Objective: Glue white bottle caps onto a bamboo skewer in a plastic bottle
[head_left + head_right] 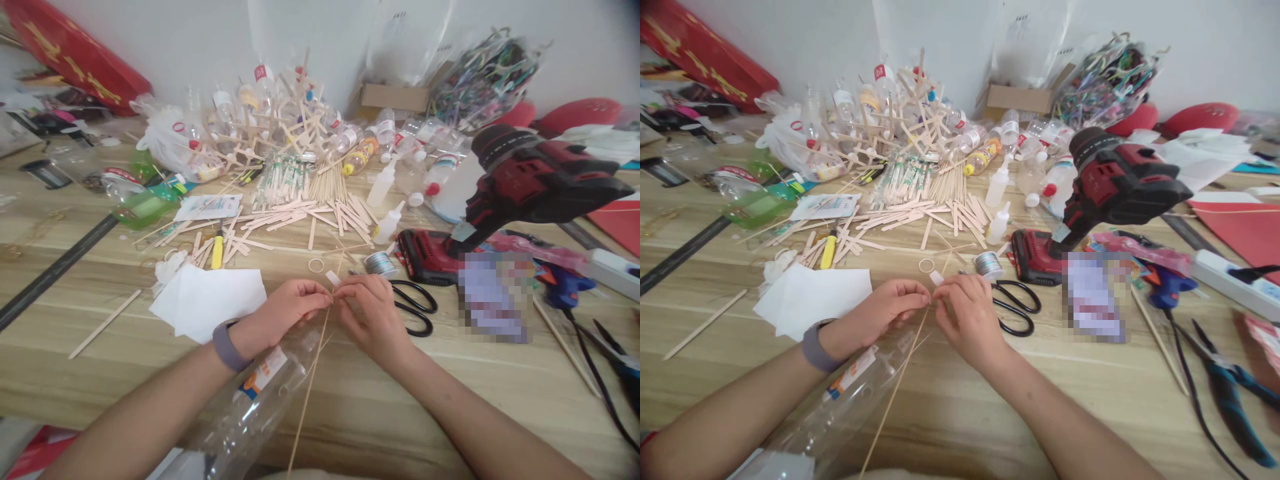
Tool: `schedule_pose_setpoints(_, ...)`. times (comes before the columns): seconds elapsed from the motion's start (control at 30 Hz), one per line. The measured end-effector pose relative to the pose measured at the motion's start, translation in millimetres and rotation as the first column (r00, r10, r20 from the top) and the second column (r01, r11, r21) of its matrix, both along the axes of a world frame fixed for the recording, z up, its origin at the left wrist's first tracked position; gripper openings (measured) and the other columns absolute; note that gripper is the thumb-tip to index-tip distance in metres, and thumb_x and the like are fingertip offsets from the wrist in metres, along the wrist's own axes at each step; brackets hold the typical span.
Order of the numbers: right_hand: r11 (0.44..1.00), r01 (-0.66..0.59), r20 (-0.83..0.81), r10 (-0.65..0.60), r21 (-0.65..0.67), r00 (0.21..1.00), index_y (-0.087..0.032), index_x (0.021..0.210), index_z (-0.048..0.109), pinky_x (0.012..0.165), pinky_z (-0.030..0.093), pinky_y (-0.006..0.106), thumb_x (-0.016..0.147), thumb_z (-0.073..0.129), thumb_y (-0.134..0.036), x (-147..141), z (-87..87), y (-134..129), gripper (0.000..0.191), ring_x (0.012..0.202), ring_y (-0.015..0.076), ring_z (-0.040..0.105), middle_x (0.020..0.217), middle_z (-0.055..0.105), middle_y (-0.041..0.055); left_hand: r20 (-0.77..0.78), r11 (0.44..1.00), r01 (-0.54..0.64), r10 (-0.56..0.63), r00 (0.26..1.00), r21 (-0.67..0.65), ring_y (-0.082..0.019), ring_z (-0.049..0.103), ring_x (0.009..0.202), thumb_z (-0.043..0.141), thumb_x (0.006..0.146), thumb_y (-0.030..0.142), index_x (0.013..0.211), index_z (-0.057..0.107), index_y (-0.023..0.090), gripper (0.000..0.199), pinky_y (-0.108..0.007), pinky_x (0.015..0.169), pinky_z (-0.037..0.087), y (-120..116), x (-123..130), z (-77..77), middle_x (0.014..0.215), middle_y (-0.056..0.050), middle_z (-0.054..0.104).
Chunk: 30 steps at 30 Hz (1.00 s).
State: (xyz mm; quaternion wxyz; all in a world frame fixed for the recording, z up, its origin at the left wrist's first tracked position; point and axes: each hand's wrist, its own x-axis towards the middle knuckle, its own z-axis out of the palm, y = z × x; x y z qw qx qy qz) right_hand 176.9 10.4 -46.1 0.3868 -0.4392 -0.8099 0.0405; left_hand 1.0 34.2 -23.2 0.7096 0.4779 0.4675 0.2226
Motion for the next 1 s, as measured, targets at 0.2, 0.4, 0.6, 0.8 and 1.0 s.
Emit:
schedule_pose_setpoints(0.2,0.999,-0.012,0.027,0.011,0.053,1.000,-0.020,0.088,0.060,0.083,0.040,0.040,0.084,0.063,-0.020,-1.4,2.1,-0.8,0.005,0.086,0.0213,0.060,0.088,0.068,0.0058,0.064,0.998,-0.032,0.035,0.997,-0.050,-0.003,0.024,0.040,0.067,0.074,0.041,0.073,0.056,0.015,0.027,-0.020,0.040,0.013,2.3,-0.7,-3.5,0.049,0.009,0.037)
schedule_pose_setpoints(0.4,0.996,-0.025,-0.085,0.018,-0.080,0.996,-0.022,0.080,0.056,0.081,0.041,0.039,0.085,0.056,-0.014,1.5,4.2,1.7,0.009,0.085,0.0203,0.060,0.086,0.067,0.0046,0.059,0.998,-0.061,0.063,0.996,-0.028,-0.003,0.024,0.042,0.068,0.073,0.042,0.073,0.055,0.016,0.030,-0.019,0.041,0.015,0.8,-0.5,-3.3,0.049,0.010,0.036)
schedule_pose_setpoints(0.6,0.907,-0.141,-0.408,-0.037,-0.397,0.912,-0.021,0.072,0.052,0.075,0.042,0.034,0.086,0.048,-0.021,2.0,9.1,4.2,0.015,0.083,0.0194,0.057,0.086,0.061,0.0060,0.053,0.997,-0.073,0.074,0.996,-0.018,-0.004,0.026,0.045,0.069,0.071,0.044,0.076,0.056,0.016,0.032,-0.019,0.043,0.017,1.0,1.5,-2.5,0.051,0.010,0.035)
schedule_pose_setpoints(0.8,0.594,-0.604,-0.847,-0.383,-0.531,0.368,-0.021,0.071,0.050,0.052,0.035,0.026,0.079,0.060,-0.035,-5.4,8.1,9.5,0.019,0.052,0.0096,0.043,0.076,0.058,-0.0010,0.033,0.989,-0.144,0.143,0.989,0.027,-0.004,0.026,0.046,0.067,0.071,0.044,0.077,0.054,0.016,0.031,-0.019,0.043,0.019,2.1,2.6,-5.1,0.057,0.009,0.037)
schedule_pose_setpoints(1.0,0.581,-0.621,-0.846,-0.430,-0.526,0.315,-0.020,0.065,0.046,0.047,0.028,0.023,0.075,0.067,-0.034,-5.9,10.2,13.0,0.027,0.050,0.0079,0.036,0.063,0.044,-0.0051,-0.127,0.978,-0.063,0.089,0.988,0.197,-0.006,0.034,0.048,0.058,0.079,0.042,0.079,0.057,0.016,0.026,-0.020,0.047,0.026,3.7,2.8,-10.3,0.059,0.006,0.045)
